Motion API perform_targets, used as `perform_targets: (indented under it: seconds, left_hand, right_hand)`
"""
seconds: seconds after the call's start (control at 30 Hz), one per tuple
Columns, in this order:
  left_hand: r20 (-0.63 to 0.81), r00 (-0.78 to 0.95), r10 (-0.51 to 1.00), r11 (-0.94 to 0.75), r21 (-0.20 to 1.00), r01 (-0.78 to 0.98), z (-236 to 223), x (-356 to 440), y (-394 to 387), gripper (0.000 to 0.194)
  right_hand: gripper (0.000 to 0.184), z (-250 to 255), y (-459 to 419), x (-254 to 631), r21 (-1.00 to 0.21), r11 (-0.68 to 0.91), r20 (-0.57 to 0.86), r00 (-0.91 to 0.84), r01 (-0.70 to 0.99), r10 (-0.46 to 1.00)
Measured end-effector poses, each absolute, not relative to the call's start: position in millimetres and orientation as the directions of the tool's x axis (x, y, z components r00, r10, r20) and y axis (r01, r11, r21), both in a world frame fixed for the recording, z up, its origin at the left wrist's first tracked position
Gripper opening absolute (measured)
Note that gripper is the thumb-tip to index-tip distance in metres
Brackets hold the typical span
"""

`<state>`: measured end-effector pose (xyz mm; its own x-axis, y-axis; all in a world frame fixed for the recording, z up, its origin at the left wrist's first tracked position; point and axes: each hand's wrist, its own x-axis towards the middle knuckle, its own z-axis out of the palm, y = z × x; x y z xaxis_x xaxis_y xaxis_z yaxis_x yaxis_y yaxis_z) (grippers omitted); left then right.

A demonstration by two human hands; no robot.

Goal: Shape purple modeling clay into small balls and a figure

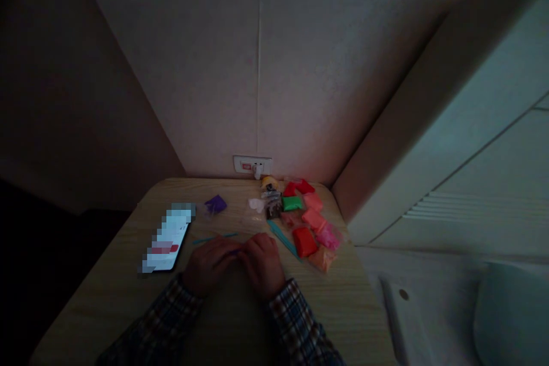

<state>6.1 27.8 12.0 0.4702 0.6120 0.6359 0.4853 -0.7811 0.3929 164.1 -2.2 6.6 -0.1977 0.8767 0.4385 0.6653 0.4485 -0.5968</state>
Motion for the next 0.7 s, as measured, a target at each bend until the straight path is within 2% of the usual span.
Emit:
perform_targets:
  seconds: [0.17,0.33,0.7]
  left_hand:
    - [0.615,0.452,0.646,-0.759,0.449,0.472,13.8,6.7,27.7,0.015]
    - [0.523,0.425,0.739,-0.673,0.545,0.500,14.2,5.5,26.4,0.014]
    - [0.568,0.476,0.672,-0.740,0.479,0.472,10.3,7.5,27.3,0.015]
  right_hand:
    - [0.021,9.1,-1.7,164.3,-0.580,0.453,0.450,-0.197,0.677,0.871]
    - [0.016,8.6,-2.2,165.4,-0.573,0.446,0.425,-0.217,0.687,0.879]
    - [0.021,8.1,-2.2,167.6,-0.534,0.472,0.453,-0.234,0.702,0.860]
